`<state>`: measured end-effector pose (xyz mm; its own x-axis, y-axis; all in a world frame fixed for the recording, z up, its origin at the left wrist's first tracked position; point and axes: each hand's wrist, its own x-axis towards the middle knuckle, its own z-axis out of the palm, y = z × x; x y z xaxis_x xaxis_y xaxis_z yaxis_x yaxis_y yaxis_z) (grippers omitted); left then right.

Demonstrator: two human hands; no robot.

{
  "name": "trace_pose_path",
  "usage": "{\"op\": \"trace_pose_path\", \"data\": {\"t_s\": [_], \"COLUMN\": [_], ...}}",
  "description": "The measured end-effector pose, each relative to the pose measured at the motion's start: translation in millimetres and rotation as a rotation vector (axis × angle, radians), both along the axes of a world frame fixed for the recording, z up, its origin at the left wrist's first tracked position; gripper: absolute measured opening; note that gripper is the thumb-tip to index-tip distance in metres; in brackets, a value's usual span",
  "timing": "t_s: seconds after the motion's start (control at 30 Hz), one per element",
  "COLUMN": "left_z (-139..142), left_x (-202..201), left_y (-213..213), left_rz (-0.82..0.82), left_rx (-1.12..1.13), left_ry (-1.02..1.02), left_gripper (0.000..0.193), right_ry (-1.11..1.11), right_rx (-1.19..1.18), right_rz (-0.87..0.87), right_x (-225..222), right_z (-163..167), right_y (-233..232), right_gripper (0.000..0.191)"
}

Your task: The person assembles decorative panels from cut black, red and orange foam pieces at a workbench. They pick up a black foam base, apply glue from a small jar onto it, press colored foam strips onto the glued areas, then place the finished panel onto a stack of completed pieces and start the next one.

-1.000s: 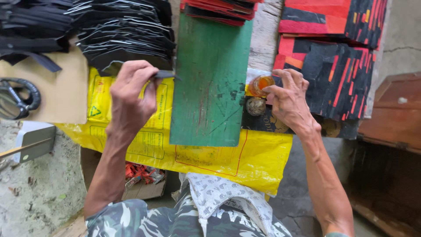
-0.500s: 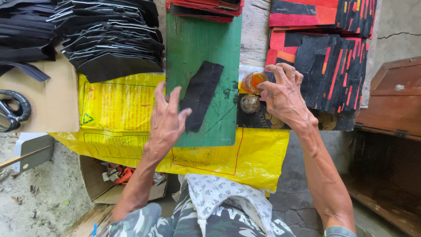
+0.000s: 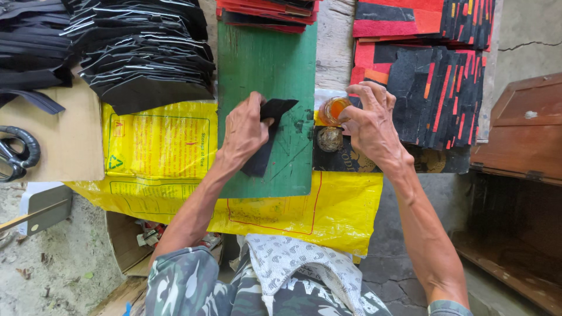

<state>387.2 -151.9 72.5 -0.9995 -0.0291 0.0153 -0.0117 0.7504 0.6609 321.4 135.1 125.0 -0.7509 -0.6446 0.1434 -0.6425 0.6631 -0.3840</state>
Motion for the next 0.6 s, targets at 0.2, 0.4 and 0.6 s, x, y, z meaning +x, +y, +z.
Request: {"op": "trace_pose_path", "data": {"t_s": [0.2, 0.4, 0.6], "left_z": [25.8, 28.6, 21.2], "left_x": [13.5, 15.1, -2.8], "left_y": [7.0, 36.8, 54.4], "left_rz": [0.019, -0.145, 0.096], "left_rx": [1.049, 1.265, 1.321], "left_ry": [-0.109, -0.157, 0.012], "left_gripper": [0.099, 0.048, 0.048], "right_ry": [-0.355, -0.599, -0.864], "right_rx": [-0.648, -1.166, -1.115], "right_rz": [-0.287, -0.36, -0.289], "right_x": [27.1, 66.3, 96.2], "right_z": [17.5, 5.0, 7.9], "right_y": [-0.1, -25.9, -35.9], "right_gripper": [0.025, 0.043, 0.09]}}
